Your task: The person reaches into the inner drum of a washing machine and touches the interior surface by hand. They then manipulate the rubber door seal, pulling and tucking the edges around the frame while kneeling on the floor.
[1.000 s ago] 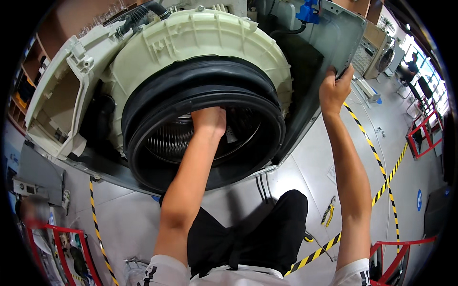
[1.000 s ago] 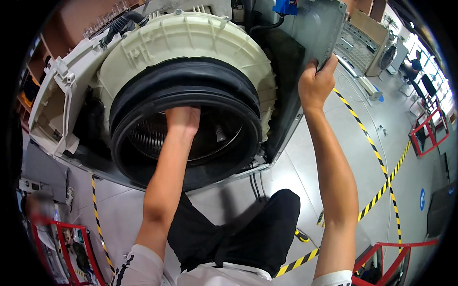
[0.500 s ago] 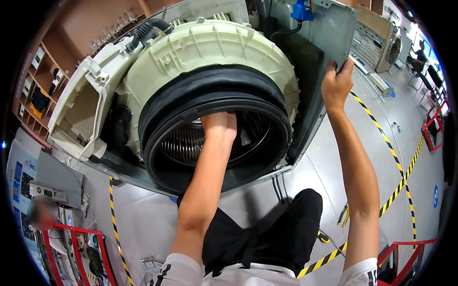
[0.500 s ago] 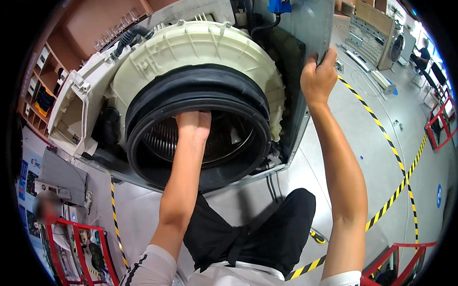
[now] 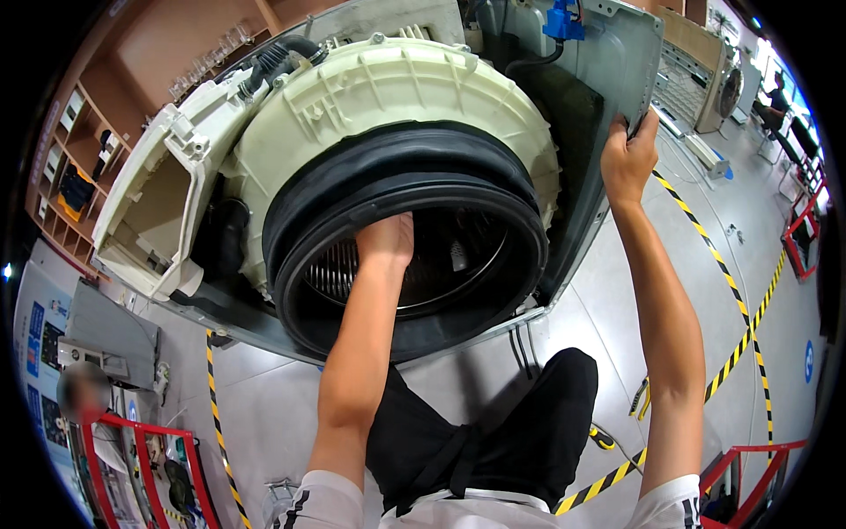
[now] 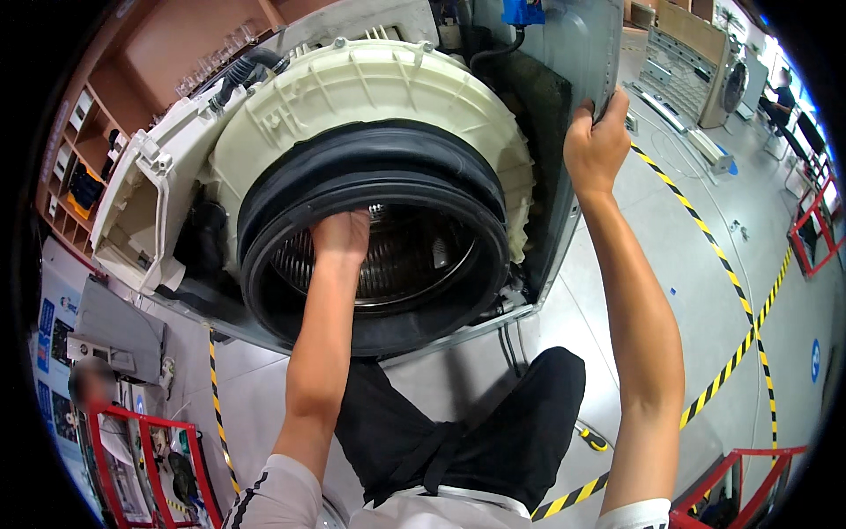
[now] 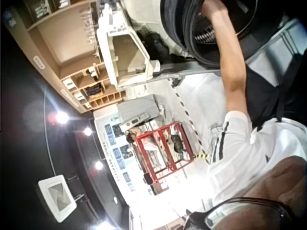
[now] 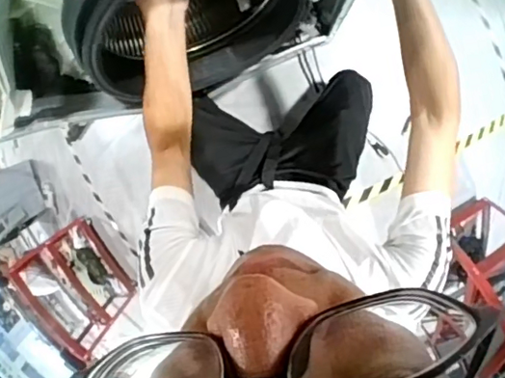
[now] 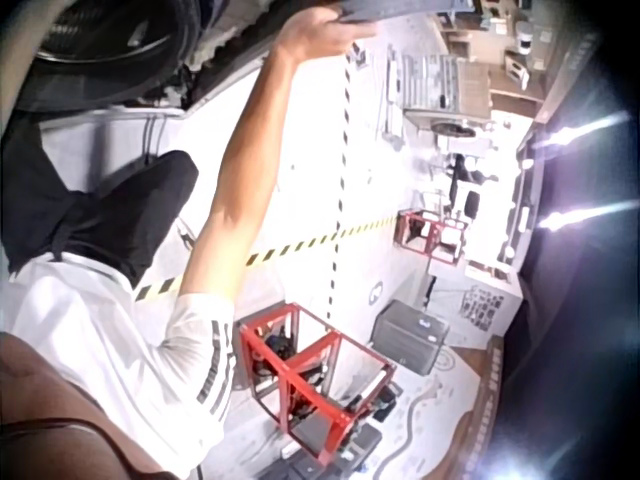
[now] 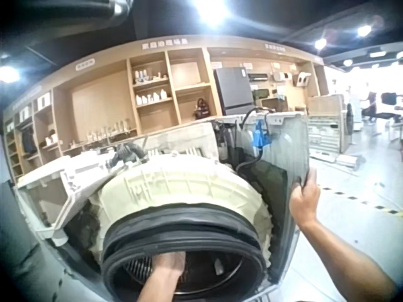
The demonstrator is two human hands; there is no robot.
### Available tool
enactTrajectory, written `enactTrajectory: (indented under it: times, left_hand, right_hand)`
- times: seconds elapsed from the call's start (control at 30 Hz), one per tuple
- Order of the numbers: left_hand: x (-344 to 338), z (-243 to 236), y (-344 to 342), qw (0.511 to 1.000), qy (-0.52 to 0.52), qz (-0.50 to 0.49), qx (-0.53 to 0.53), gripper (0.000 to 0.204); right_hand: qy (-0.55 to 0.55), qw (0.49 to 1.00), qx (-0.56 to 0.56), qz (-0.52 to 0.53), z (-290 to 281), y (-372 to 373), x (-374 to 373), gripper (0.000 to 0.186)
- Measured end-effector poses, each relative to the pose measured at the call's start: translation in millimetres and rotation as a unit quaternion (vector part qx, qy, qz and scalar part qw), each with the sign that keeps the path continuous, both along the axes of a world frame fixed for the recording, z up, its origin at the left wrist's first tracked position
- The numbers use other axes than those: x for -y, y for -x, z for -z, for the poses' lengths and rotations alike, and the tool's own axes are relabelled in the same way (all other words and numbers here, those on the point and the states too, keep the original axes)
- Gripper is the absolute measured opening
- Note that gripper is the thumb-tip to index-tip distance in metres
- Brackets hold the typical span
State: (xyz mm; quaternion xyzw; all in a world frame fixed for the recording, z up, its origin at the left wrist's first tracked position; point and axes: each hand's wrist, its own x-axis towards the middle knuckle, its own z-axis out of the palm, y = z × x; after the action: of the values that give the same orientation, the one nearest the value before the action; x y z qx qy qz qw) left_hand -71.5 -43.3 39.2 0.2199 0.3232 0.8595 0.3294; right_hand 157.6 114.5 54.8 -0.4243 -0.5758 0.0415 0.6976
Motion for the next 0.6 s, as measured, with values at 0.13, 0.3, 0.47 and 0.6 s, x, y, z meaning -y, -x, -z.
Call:
enactTrajectory:
  times: [0.13,0.3,0.47,0.6]
  left_hand:
    - [-8.4,-3.0,-9.0,0.999,-0.026,-0.04,0.02,0.022]
    - [-5.1,18.6,19.7,0.986,-0.133,0.09,0.042,0.027]
    - [-12.2,34.7,39.4,0.985,-0.098,0.137,-0.025,0.03]
    - [1.9,30.0,36.8,0.973,-0.151,0.173,-0.033,0.028]
  right_hand:
    - [-0.019,1.0,0.012,0.009,-0.7,-3.7,-2.4,0.029]
    - [-0.011,1.0,0.002,-0.012,-1.0,-0.8,0.9,0.029]
    - [-0.019,1.0,0.004,0.012,-2.0,-0.5,0.7,0.029]
    - [-0.016,0.999,0.009,0.028,3.0,-0.4,-2.5,0.029]
